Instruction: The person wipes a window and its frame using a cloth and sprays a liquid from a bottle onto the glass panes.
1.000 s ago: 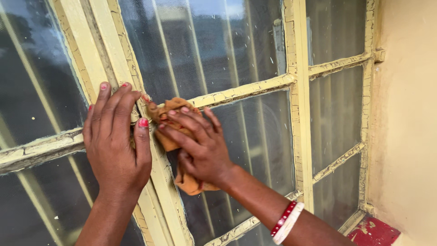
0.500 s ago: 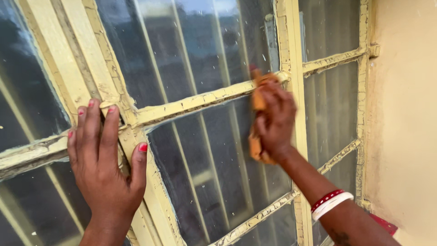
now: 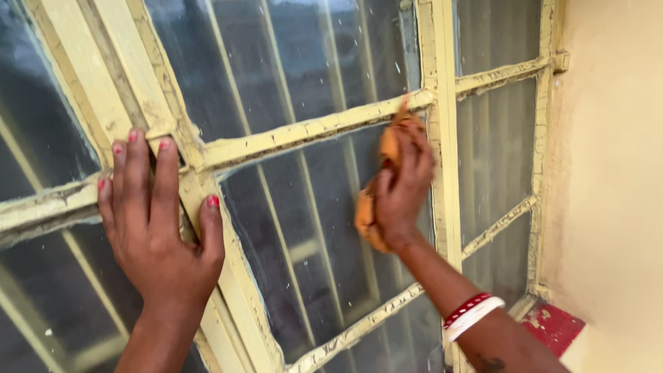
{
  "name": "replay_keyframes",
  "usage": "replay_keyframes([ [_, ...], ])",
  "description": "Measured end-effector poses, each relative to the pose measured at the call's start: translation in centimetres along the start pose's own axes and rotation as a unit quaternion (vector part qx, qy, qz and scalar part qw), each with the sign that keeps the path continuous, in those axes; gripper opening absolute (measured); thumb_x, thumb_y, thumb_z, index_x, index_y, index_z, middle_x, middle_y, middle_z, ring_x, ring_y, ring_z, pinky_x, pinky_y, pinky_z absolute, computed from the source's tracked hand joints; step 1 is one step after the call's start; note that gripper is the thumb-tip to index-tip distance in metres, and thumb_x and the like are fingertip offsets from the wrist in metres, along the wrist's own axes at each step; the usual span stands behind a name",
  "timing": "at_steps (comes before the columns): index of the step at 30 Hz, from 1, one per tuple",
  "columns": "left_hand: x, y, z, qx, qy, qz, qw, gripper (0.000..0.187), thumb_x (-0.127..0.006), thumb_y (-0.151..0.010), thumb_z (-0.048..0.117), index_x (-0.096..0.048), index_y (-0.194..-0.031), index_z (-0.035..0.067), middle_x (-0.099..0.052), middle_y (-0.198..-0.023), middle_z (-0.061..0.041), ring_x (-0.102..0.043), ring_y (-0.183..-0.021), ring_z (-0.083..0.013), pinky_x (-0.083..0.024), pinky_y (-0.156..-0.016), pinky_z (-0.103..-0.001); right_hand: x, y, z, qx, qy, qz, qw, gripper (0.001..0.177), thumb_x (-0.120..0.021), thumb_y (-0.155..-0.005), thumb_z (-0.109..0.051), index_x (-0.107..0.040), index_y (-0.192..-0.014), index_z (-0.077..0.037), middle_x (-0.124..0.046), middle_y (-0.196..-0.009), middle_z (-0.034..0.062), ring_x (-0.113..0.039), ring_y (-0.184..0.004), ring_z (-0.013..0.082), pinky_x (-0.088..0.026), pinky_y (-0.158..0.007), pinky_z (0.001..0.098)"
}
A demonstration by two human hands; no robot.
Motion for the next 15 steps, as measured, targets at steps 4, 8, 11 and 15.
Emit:
replay_keyframes([
  [4,0.0,-0.1,0.0,-0.003,-0.008,-0.001,1.0,0.069,-0.069,-0.097,0.014,-0.048,-0.162,0.007,-0.039,-0.17,-0.02,-0.035,-0.161,-0.0372,-0.023,-0.132,-0.055,-1.7,2.6,-6.5,0.014,-0.014,-0.036,0.999,0.064,-0.055,-0.086,0.001,-0.05,-0.149,-0.009,-0.044,-0.154,0.0141,-0.038,-0.147,0.0353,-0.025,-0.126,0.0507],
  [8,0.0,-0.2,0.0,0.002,-0.009,-0.003,1.0,0.069,-0.068,-0.096,0.012,-0.047,-0.162,0.008,-0.039,-0.17,-0.018,-0.035,-0.16,-0.036,-0.025,-0.131,-0.055,-3.5,5.0,-13.8,0.055,-0.051,-0.055,0.996,0.062,-0.056,-0.084,-0.006,-0.051,-0.145,-0.014,-0.046,-0.155,0.0107,-0.037,-0.153,0.0321,-0.021,-0.132,0.0529],
  [11,-0.1,-0.4,-0.2,0.006,-0.004,-0.004,1.0,0.068,-0.068,-0.096,0.012,-0.047,-0.161,0.009,-0.039,-0.169,-0.017,-0.035,-0.159,-0.0356,-0.026,-0.13,-0.055,-4.2,6.5,-18.0,0.099,-0.059,-0.082,0.99,0.061,-0.057,-0.09,-0.006,-0.051,-0.15,-0.013,-0.044,-0.157,0.0127,-0.035,-0.153,0.0324,-0.019,-0.132,0.0537],
  [15,-0.2,-0.4,-0.5,0.007,-0.01,-0.015,1.0,0.067,-0.067,-0.097,0.013,-0.046,-0.161,0.009,-0.039,-0.169,-0.017,-0.035,-0.158,-0.0355,-0.025,-0.129,-0.055,-4.0,6.7,-18.8,0.11,-0.088,-0.097,0.985,0.057,-0.058,-0.09,-0.008,-0.056,-0.147,-0.018,-0.049,-0.155,0.009,-0.041,-0.151,0.0271,-0.022,-0.133,0.0487],
])
Point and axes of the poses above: each hand's wrist, its own y-axis away from the middle knuckle, its own x-axis out of the back of the hand, z = x × y, the point moved 7 cm from there along -y, towards the middle knuckle
